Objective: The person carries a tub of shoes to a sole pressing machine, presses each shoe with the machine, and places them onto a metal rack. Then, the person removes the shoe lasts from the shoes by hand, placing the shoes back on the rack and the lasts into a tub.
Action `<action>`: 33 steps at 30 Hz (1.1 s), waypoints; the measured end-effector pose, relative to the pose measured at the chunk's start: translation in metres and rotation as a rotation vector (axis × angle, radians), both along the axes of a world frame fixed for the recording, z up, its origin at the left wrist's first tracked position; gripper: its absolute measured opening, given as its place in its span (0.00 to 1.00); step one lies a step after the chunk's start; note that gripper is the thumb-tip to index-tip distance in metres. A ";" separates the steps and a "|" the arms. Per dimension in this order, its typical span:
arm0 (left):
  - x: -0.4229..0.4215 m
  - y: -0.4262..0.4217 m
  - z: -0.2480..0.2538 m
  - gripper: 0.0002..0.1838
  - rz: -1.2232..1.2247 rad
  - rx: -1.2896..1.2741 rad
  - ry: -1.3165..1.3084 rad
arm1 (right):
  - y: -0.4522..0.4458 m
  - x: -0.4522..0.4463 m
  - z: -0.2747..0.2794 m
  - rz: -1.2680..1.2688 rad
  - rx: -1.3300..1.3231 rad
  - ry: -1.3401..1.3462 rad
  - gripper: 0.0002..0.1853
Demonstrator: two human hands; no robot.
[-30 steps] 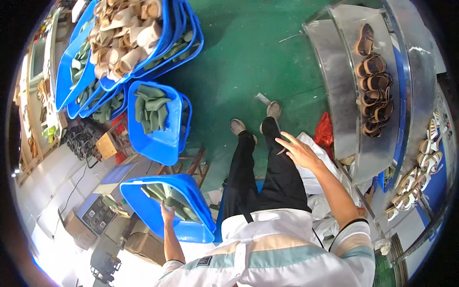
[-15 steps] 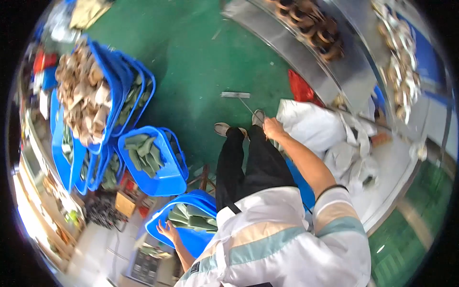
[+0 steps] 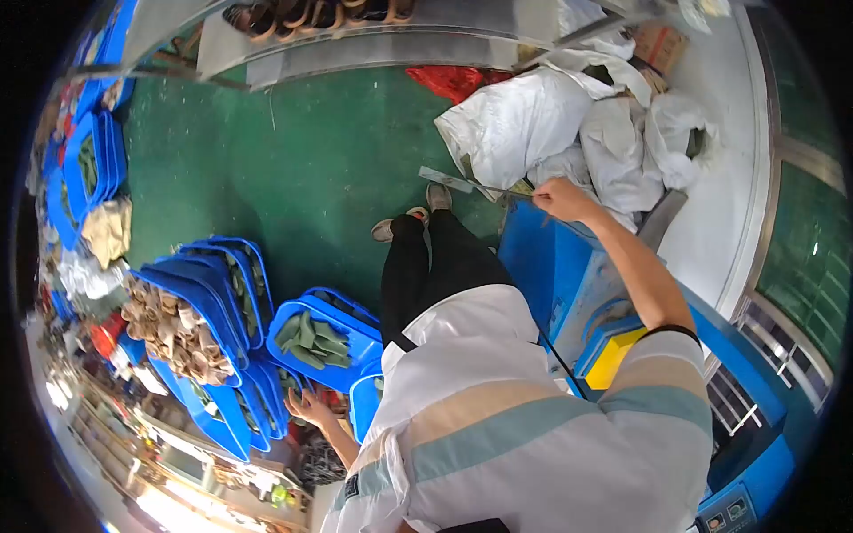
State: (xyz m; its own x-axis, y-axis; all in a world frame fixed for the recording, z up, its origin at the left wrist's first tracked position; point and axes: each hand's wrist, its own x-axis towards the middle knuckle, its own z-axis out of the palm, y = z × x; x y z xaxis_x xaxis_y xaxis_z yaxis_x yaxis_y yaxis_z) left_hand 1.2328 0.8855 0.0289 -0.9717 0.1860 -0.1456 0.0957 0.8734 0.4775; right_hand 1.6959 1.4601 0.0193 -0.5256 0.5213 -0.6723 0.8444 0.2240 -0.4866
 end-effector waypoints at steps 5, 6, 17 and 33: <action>-0.006 0.036 -0.005 0.21 -0.190 -0.023 0.061 | -0.005 0.082 0.057 0.006 0.050 -0.173 0.14; -0.003 0.044 -0.005 0.21 -0.185 0.011 0.027 | -0.009 0.098 0.054 -0.007 0.026 -0.216 0.14; 0.028 0.074 0.004 0.19 -0.210 0.024 -0.134 | -0.081 0.238 -0.018 0.012 0.056 -0.378 0.10; 0.043 0.120 -0.005 0.19 -0.082 0.054 -0.662 | -0.107 0.254 -0.050 -0.268 0.044 -0.309 0.12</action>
State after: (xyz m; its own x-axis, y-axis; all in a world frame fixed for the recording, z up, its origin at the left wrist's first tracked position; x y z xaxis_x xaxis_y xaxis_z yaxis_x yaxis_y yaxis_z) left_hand 1.2760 1.0055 0.0239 -0.6627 0.2790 -0.6950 -0.1677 0.8492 0.5007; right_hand 1.9500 1.3529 -0.0303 -0.1441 0.6444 -0.7509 0.9806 -0.0090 -0.1959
